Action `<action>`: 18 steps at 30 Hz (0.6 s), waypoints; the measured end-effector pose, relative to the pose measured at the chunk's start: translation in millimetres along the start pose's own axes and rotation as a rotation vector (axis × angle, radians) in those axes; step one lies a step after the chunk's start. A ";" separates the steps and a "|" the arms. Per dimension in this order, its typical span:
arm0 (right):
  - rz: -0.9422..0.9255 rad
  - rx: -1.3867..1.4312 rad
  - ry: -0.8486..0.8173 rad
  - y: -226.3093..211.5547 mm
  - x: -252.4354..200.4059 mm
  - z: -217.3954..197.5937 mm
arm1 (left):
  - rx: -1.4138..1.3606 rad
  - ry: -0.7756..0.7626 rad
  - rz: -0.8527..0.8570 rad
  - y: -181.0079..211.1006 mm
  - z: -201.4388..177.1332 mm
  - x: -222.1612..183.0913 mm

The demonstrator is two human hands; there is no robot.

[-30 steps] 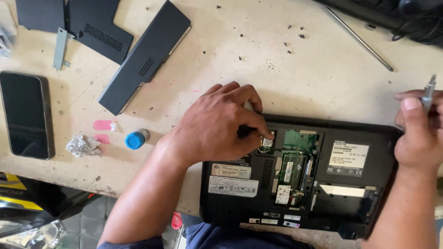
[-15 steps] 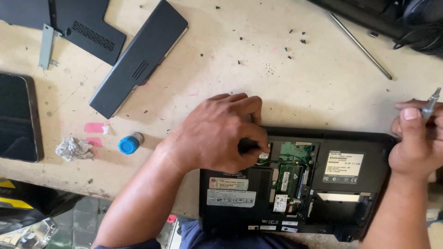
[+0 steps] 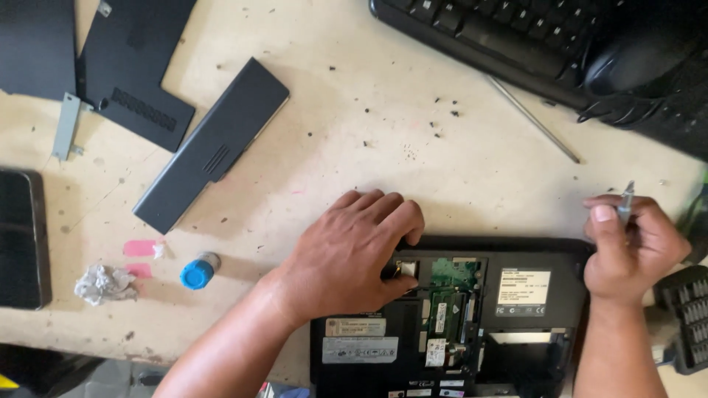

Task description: A person uses a precision tool to manipulate and seat a small internal connector on a laptop's motherboard.

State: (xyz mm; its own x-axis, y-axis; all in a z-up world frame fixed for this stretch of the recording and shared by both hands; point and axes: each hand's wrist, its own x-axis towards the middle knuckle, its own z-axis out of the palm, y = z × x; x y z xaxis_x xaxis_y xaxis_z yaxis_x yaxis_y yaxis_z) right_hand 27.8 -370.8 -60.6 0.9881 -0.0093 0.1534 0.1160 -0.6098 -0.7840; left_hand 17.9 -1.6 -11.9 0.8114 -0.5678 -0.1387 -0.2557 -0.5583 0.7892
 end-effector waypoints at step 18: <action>0.017 0.000 0.016 5.5 0.5 -0.6 | 0.008 0.021 0.148 -5.9 -1.9 5.3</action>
State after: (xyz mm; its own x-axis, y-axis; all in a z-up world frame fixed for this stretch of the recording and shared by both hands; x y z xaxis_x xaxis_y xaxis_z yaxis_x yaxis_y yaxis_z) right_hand 28.9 -374.6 -64.5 0.9882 -0.0320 0.1500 0.0997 -0.6094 -0.7866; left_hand 24.7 -0.1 -16.2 0.7753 -0.6315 -0.0082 -0.3776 -0.4739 0.7955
